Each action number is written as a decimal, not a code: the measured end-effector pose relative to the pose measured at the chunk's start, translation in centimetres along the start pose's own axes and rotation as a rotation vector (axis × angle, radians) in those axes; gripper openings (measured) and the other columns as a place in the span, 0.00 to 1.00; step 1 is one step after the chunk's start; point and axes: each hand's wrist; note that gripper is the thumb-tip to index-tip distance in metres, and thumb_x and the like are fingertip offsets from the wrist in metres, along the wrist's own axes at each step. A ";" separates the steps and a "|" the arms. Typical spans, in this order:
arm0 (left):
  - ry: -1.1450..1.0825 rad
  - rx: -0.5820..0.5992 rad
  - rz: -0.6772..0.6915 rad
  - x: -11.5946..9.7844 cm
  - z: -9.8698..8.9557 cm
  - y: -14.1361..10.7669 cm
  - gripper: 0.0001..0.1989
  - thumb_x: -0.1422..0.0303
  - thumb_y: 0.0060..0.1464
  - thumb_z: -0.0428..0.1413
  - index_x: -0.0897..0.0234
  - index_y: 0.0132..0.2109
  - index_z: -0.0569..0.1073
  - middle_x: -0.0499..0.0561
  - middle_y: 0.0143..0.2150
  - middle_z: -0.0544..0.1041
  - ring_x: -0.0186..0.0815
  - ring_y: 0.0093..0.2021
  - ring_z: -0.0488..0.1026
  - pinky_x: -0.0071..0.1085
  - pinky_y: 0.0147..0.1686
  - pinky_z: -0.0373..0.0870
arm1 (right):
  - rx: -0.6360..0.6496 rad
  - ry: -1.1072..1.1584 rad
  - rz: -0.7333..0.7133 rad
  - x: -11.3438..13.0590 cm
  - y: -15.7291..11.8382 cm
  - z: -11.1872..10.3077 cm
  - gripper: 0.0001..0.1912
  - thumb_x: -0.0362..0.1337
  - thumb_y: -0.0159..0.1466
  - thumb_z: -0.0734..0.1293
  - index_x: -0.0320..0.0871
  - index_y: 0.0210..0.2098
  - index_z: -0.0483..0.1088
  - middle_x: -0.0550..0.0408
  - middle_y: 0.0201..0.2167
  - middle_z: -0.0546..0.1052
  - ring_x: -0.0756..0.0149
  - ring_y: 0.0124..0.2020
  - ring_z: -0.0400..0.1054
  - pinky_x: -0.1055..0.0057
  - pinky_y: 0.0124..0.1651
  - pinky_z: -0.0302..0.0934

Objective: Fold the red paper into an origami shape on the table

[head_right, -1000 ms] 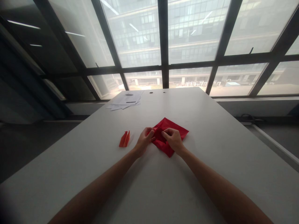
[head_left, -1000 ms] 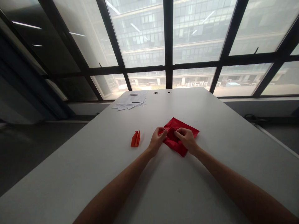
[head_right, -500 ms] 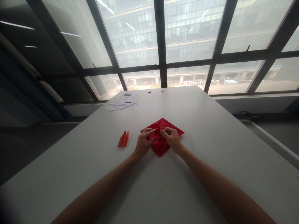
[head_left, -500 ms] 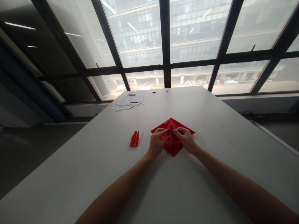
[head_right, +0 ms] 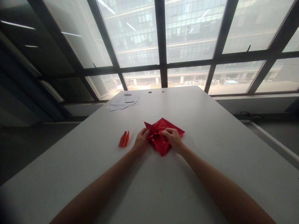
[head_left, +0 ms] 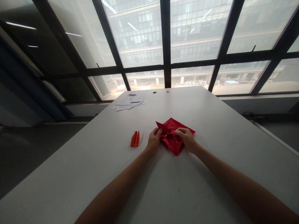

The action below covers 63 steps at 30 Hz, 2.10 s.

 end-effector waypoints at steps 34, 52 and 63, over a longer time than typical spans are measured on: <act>0.094 0.029 0.151 -1.2 1.0 -1.3 0.08 0.69 0.49 0.63 0.65 0.38 0.81 0.55 0.39 0.81 0.40 0.40 0.78 0.39 0.45 0.74 | -0.210 -0.115 -0.278 -0.4 -0.3 1.5 0.09 0.43 0.58 0.71 0.44 0.30 0.75 0.52 0.30 0.78 0.60 0.33 0.71 0.64 0.37 0.66; 0.196 0.182 0.131 -0.8 1.1 -0.5 0.16 0.63 0.53 0.63 0.62 0.48 0.78 0.56 0.46 0.79 0.40 0.44 0.76 0.34 0.45 0.72 | 0.002 0.212 -0.037 0.1 -0.4 0.1 0.16 0.44 0.49 0.78 0.44 0.30 0.73 0.54 0.30 0.77 0.63 0.30 0.71 0.67 0.33 0.67; 0.206 0.099 0.137 -0.5 1.0 -0.5 0.17 0.61 0.53 0.64 0.63 0.49 0.79 0.56 0.44 0.81 0.40 0.42 0.76 0.34 0.44 0.72 | -0.068 0.257 -0.064 -0.8 0.1 0.8 0.21 0.46 0.49 0.78 0.44 0.37 0.74 0.50 0.38 0.80 0.58 0.39 0.75 0.62 0.43 0.71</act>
Point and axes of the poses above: each hand's wrist, its own y-axis towards the middle knuckle, its own z-axis out of the palm, x = y × z
